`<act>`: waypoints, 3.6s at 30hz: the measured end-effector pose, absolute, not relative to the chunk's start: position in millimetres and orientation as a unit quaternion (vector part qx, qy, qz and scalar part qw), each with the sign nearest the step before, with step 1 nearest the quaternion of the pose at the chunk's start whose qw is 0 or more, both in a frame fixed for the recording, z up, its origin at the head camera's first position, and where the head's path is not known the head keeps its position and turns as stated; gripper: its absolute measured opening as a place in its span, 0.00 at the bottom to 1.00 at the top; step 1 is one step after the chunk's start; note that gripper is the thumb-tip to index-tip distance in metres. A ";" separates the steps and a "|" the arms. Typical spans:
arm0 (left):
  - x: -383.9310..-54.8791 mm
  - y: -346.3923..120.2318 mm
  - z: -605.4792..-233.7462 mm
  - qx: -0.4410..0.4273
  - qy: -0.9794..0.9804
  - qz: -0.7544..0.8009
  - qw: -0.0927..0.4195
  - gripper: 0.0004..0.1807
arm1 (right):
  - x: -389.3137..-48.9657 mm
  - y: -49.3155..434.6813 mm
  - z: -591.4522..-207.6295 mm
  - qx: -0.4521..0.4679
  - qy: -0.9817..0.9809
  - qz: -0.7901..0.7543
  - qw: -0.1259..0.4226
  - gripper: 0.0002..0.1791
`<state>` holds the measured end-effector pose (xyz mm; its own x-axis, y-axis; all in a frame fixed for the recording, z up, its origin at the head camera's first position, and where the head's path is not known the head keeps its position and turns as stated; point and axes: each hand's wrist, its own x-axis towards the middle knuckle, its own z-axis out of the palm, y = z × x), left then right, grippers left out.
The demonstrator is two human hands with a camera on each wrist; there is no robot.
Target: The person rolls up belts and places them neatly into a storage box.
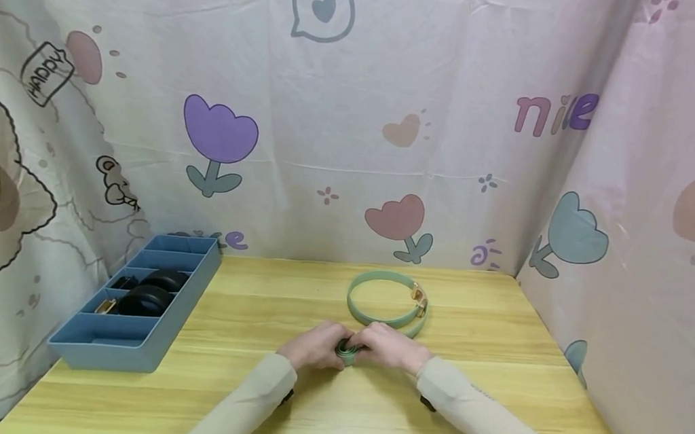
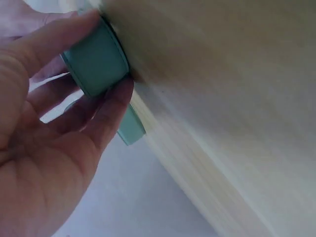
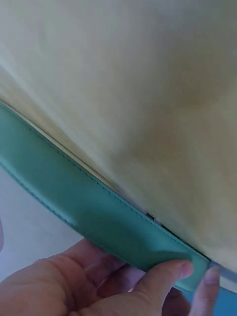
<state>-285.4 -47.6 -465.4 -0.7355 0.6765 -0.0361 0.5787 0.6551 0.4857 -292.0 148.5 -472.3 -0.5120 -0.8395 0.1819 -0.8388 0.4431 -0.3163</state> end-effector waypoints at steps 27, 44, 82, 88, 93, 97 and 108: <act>-285.9 -50.0 -470.0 0.325 0.927 0.187 0.012 0.15 | -286.6 137.6 -471.6 -0.478 0.867 -0.141 -0.021 0.02; -286.3 -47.0 -464.1 0.300 0.919 0.249 0.064 0.12 | -295.6 143.0 -469.1 -0.499 0.847 -0.185 -0.003 0.03; -286.0 -52.7 -467.0 0.314 0.925 0.206 0.053 0.17 | -295.1 140.4 -470.6 -0.464 0.871 -0.159 -0.005 0.07; -281.5 -43.9 -469.1 0.286 0.940 0.185 0.004 0.18 | -297.7 142.4 -472.9 -0.480 0.862 -0.160 -0.013 0.07; -283.7 -43.7 -468.5 0.292 0.941 0.168 0.009 0.14 | -298.8 149.8 -473.9 -0.470 0.869 -0.157 -0.012 0.15; -283.3 -45.5 -468.0 0.295 0.941 0.164 0.031 0.15 | -296.8 150.6 -474.6 -0.462 0.873 -0.155 -0.021 0.14; -284.9 -45.0 -473.1 0.281 0.941 0.185 0.021 0.14 | -301.0 148.7 -474.7 -0.456 0.879 -0.141 -0.005 0.11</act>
